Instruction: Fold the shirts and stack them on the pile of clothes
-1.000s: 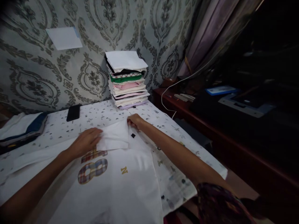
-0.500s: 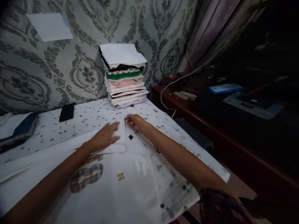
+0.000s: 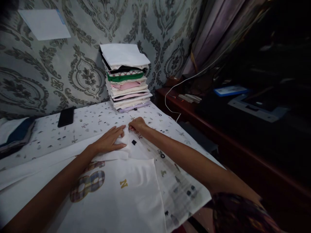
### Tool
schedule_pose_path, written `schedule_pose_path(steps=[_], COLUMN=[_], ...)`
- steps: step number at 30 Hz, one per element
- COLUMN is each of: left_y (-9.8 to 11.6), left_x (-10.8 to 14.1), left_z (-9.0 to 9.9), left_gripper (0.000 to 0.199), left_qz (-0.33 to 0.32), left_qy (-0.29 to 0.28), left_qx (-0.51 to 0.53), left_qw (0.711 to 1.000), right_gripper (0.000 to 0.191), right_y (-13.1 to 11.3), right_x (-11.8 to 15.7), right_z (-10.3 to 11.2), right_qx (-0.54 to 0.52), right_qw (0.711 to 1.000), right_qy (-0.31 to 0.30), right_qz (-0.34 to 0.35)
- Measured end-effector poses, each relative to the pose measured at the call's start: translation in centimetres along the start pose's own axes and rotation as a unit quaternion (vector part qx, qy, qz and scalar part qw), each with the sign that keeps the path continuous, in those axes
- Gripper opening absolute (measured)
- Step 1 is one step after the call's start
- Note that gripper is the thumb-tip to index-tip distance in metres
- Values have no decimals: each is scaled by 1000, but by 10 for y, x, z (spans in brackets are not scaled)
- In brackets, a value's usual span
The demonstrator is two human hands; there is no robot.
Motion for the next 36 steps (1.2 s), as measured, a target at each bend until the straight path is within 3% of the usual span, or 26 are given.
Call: schedule_pose_path(steps=[7,12,15,17,20,23,27,32,36], left_y=[0,0,-1,0,4,7,7,5,7], left_x=[-1,-1,-2,-4,-4,7,60,178,265], left_z=[-2,-2,-3,-2,-2,3,11,28,49], left_gripper=[43,48,47,49,52,52,50,43,36], left_qz=[4,12,9,13,31,66,145,266,362], left_qy=[-5,-19,-20,-16,-25,-24,-3,57,72], left_qx=[2,-2,-2,-4,-18,-35,-51,-93,-182], left_qw=[1000,1000,1000,1000,999,997,988,958,911], right_gripper=[28,23,12,20,34,45,58,61,60], right_y=[-3,-11,-14,-16,-12,1,11,25,32], right_x=[-3,-1,12,24,40,36,20,9,3], right_z=[-3,-2,1,-4,-25,-38,-41,-53,-61], right_qx=[32,85,119,149,212,247,292,405,452], right_qw=[999,992,980,959,908,898,887,798,742], right_qy=[10,58,107,121,50,-14,8,63,79], right_qz=[27,68,117,207,357,364,358,442,488])
Point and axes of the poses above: each hand's wrist, its own x-axis away from the middle knuckle, its own z-axis out of the back of the hand, y = z × x, the point moved 5 cm from there along -x, towards the middle knuckle, and after that the axes turned 12 degrees about -z, right-handed, at the moved point
